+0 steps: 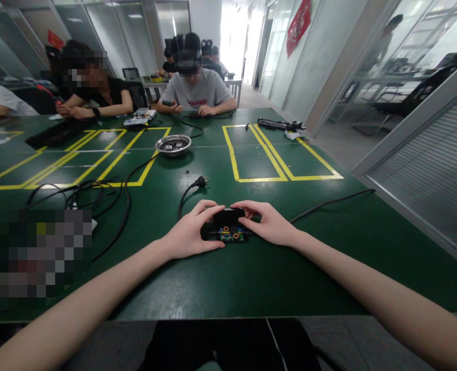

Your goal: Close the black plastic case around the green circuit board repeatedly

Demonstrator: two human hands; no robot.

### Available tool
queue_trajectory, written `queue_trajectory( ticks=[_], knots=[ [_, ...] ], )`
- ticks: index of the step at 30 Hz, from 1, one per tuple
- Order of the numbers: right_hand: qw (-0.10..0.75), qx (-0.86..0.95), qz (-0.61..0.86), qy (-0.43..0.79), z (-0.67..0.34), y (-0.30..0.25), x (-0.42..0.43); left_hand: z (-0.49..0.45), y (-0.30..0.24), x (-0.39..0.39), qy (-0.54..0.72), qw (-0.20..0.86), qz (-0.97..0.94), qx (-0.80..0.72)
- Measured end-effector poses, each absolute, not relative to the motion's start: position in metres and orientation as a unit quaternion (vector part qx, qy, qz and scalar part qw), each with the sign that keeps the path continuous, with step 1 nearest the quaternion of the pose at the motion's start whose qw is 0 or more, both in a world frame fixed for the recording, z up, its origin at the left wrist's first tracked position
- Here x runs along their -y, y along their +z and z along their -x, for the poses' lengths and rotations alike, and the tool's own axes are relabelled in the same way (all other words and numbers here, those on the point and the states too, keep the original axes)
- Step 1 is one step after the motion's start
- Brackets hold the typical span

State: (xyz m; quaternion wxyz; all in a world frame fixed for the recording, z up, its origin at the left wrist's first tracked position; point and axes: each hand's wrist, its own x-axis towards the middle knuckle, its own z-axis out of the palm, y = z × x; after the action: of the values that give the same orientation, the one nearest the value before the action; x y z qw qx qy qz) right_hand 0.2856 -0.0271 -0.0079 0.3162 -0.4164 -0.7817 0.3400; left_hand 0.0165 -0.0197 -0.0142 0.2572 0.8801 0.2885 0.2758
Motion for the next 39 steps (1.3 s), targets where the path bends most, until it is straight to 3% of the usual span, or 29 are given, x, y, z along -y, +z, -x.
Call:
queue_trajectory(
  ticks=[12,20,25,39],
  knots=[
    [0.357,0.798,0.382,0.301,-0.288,-0.006,0.03,-0.018,-0.009,0.021,0.273,0.284,-0.88,-0.263],
    [0.373,0.759,0.37,0.384,-0.289,-0.007,0.031,-0.018,-0.007,0.023,0.271,0.278,-0.884,-0.261],
    [0.38,0.773,0.362,0.357,-0.289,-0.006,0.032,-0.019,-0.006,0.023,0.273,0.28,-0.884,-0.256],
    [0.338,0.826,0.322,0.316,-0.295,0.0,0.032,-0.018,-0.003,0.022,0.251,0.252,-0.894,-0.271]
  ],
)
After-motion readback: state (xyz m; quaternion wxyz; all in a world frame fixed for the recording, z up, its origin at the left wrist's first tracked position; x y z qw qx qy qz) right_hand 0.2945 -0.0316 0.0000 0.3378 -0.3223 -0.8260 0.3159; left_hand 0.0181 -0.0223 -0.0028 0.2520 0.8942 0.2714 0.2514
